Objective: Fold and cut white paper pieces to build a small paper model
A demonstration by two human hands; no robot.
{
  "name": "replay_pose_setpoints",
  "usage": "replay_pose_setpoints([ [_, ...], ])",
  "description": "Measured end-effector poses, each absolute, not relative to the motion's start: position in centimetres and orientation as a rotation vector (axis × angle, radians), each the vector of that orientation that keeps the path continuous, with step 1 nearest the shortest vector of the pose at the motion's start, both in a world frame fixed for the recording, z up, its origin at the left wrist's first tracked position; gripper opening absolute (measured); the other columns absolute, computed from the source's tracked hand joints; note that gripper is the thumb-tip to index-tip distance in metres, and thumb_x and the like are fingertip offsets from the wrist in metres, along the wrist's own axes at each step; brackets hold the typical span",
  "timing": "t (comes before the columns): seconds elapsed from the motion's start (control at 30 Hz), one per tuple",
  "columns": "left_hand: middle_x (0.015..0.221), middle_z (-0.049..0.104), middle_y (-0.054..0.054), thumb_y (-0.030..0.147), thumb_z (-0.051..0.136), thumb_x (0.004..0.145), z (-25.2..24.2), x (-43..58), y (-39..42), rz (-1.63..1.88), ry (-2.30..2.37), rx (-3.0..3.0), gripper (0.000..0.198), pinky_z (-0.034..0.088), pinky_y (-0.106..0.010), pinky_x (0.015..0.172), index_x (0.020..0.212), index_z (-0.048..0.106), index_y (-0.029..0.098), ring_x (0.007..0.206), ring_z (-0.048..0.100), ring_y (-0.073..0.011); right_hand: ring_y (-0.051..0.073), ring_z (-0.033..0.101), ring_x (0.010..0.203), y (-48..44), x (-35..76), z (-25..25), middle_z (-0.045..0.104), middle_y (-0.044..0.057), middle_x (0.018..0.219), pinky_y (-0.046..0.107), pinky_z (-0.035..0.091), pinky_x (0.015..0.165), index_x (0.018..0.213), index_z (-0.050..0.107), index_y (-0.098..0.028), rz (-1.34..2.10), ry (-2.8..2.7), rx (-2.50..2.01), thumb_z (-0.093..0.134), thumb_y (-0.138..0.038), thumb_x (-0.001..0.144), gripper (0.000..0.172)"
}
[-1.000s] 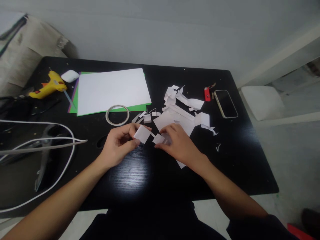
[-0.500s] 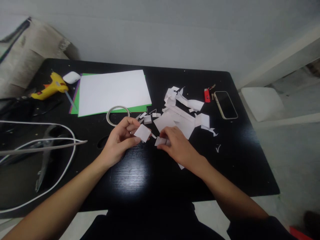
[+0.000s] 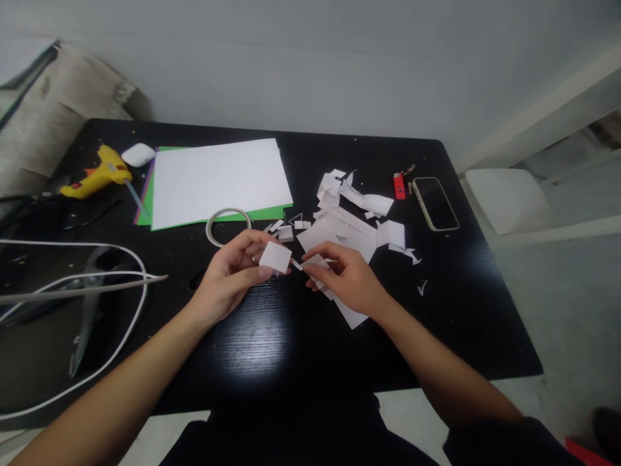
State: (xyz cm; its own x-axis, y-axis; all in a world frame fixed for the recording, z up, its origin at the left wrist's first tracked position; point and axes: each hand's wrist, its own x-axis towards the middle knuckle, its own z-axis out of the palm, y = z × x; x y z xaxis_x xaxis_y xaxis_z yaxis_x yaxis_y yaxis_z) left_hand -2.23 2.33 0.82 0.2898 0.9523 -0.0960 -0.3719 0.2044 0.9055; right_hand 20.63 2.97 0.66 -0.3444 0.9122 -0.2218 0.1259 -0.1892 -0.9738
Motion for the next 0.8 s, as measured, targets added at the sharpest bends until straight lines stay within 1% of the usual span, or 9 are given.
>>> replay_pose_setpoints([
  [0.1, 0.111, 0.079, -0.01, 0.018, 0.084, 0.076, 0.9, -2.2, 2.4, 1.088, 0.819, 0.912, 0.029, 0.062, -0.037, 0.089, 0.102, 0.073, 0.018, 0.096, 0.076, -0.0244, 0.016, 0.073, 0.068, 2.9, 20.5, 0.8, 0.072, 0.001, 0.081, 0.029, 0.063, 0.062, 0.108, 0.076, -0.02, 1.685, -1.406, -1.253, 0.071, -0.032, 0.092, 0.02],
  [0.17, 0.117, 0.078, -0.011, 0.017, 0.086, 0.074, 0.9, -2.1, 2.4, 1.101, 0.833, 0.902, 0.029, 0.063, -0.038, 0.091, 0.099, 0.072, 0.018, 0.099, 0.077, -0.0253, 0.016, 0.072, 0.069, 3.0, 20.5, 0.9, 0.072, 0.0, 0.077, 0.029, 0.063, 0.063, 0.115, 0.075, -0.02, 1.715, -1.405, -1.266, 0.068, -0.024, 0.09, 0.026],
  [0.27, 0.123, 0.076, -0.011, 0.015, 0.088, 0.074, 0.7, -2.2, 2.4, 1.133, 0.826, 0.899, 0.028, 0.063, -0.04, 0.093, 0.096, 0.07, 0.018, 0.102, 0.077, -0.0258, 0.015, 0.071, 0.069, 3.0, 20.5, 1.0, 0.073, 0.0, 0.077, 0.028, 0.062, 0.064, 0.12, 0.074, -0.019, 1.751, -1.4, -1.279, 0.06, -0.01, 0.083, 0.041],
  [0.33, 0.126, 0.075, -0.011, 0.012, 0.088, 0.075, 0.4, -2.3, 2.4, 1.149, 0.811, 0.912, 0.029, 0.063, -0.04, 0.095, 0.096, 0.069, 0.018, 0.104, 0.077, -0.0253, 0.014, 0.07, 0.067, 3.0, 20.6, 1.0, 0.072, -0.001, 0.076, 0.026, 0.061, 0.062, 0.121, 0.073, -0.019, 1.798, -1.382, -1.268, 0.054, -0.007, 0.08, 0.047],
  [0.43, 0.122, 0.076, -0.01, 0.011, 0.087, 0.076, 0.0, -2.5, 2.4, 1.158, 0.789, 0.959, 0.03, 0.063, -0.037, 0.094, 0.098, 0.068, 0.018, 0.101, 0.077, -0.0229, 0.015, 0.073, 0.071, 3.1, 20.5, 0.8, 0.074, 0.001, 0.083, 0.027, 0.062, 0.063, 0.121, 0.071, -0.02, 1.833, -1.322, -1.225, 0.059, -0.01, 0.083, 0.042],
  [0.53, 0.119, 0.077, -0.009, 0.01, 0.086, 0.078, -0.3, -2.6, 2.5, 1.169, 0.763, 1.008, 0.03, 0.063, -0.035, 0.091, 0.1, 0.067, 0.018, 0.098, 0.077, -0.021, 0.018, 0.076, 0.074, 3.0, 20.5, 0.6, 0.074, 0.002, 0.087, 0.028, 0.062, 0.06, 0.111, 0.065, -0.02, 1.788, -1.252, -1.244, 0.075, -0.018, 0.079, 0.033],
  [0.67, 0.117, 0.077, -0.007, 0.01, 0.084, 0.081, -0.4, -2.7, 2.5, 1.162, 0.743, 1.042, 0.029, 0.063, -0.031, 0.088, 0.103, 0.067, 0.018, 0.094, 0.077, -0.0185, 0.019, 0.075, 0.066, 3.1, 20.6, 0.8, 0.071, -0.003, 0.072, 0.024, 0.056, 0.05, 0.09, 0.052, -0.024, 1.709, -1.218, -1.343, 0.082, -0.022, 0.075, 0.034],
  [0.73, 0.118, 0.077, -0.007, 0.01, 0.084, 0.082, -0.4, -2.7, 2.5, 1.153, 0.739, 1.052, 0.03, 0.063, -0.03, 0.088, 0.105, 0.067, 0.018, 0.095, 0.076, -0.0181, 0.019, 0.074, 0.064, 3.1, 20.6, 1.1, 0.07, -0.002, 0.072, 0.022, 0.051, 0.045, 0.083, 0.054, -0.022, 1.678, -1.239, -1.37, 0.083, -0.025, 0.075, 0.03],
  [0.8, 0.12, 0.076, -0.008, 0.01, 0.083, 0.083, -0.4, -2.8, 2.5, 1.143, 0.738, 1.06, 0.03, 0.062, -0.029, 0.089, 0.108, 0.067, 0.019, 0.098, 0.076, -0.0178, 0.018, 0.073, 0.062, 3.2, 20.6, 1.3, 0.071, 0.001, 0.075, 0.021, 0.046, 0.043, 0.078, 0.06, -0.02, 1.654, -1.268, -1.383, 0.084, -0.028, 0.075, 0.025],
])
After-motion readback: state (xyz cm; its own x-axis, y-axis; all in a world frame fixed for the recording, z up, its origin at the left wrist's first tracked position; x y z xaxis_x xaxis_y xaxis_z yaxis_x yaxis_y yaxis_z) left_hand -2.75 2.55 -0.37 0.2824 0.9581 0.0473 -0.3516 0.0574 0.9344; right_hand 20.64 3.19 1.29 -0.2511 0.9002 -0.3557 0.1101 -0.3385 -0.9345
